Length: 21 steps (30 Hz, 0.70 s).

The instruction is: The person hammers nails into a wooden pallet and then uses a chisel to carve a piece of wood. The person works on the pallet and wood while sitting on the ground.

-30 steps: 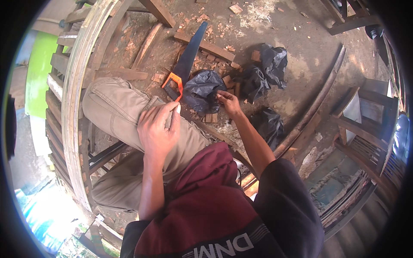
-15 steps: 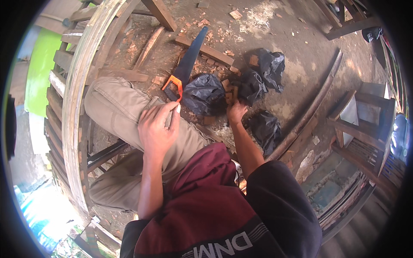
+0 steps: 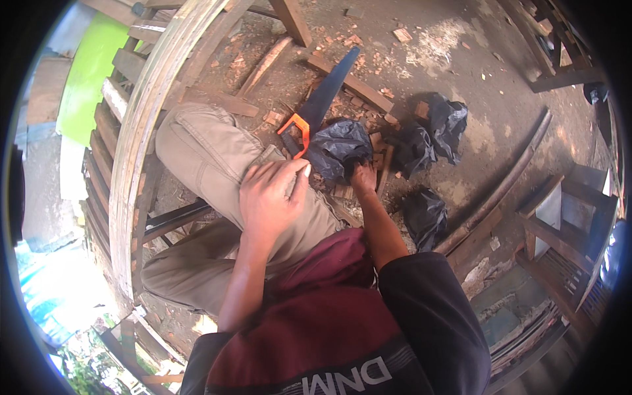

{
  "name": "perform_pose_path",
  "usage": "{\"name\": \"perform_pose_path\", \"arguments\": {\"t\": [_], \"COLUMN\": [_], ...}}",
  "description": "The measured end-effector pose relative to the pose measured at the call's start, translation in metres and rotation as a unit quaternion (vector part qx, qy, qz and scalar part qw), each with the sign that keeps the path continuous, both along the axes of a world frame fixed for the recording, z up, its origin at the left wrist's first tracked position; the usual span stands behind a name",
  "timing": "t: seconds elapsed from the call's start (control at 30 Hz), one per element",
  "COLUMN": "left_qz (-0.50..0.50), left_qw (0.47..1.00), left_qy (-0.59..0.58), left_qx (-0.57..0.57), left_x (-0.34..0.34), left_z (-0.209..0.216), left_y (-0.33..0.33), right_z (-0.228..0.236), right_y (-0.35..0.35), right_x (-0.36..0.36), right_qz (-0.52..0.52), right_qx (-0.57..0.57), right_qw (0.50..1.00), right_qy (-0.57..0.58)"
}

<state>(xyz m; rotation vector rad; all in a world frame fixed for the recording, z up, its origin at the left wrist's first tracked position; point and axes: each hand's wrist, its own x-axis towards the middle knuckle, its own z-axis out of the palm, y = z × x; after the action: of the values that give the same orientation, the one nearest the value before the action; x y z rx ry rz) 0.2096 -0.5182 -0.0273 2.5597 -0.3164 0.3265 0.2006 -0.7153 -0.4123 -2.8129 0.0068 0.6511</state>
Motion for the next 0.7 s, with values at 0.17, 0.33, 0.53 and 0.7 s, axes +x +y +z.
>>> {"name": "perform_pose_path", "arguments": {"t": [0.17,0.33,0.53,0.7], "left_qz": [-0.014,-0.002,-0.009,0.029], "left_qw": [1.0,1.0,1.0,0.999], "left_qy": [-0.003,-0.003,-0.009,0.034], "left_qx": [-0.017,0.004,-0.004,-0.011], "left_x": [0.003,0.0,0.0,-0.002], "left_z": [0.0,-0.003,-0.003,0.005], "left_y": [-0.004,0.002,0.001,0.0], "right_z": [-0.027,-0.015,0.023,0.118], "right_y": [-0.007,0.002,-0.005,0.015], "right_x": [0.007,0.003,0.018,0.038], "right_qz": [-0.003,-0.005,-0.146,-0.181], "right_qx": [-0.008,-0.003,0.244,0.387], "right_qw": [1.0,0.999,0.948,0.88], "right_qy": [0.021,-0.052,-0.142,-0.206]}}
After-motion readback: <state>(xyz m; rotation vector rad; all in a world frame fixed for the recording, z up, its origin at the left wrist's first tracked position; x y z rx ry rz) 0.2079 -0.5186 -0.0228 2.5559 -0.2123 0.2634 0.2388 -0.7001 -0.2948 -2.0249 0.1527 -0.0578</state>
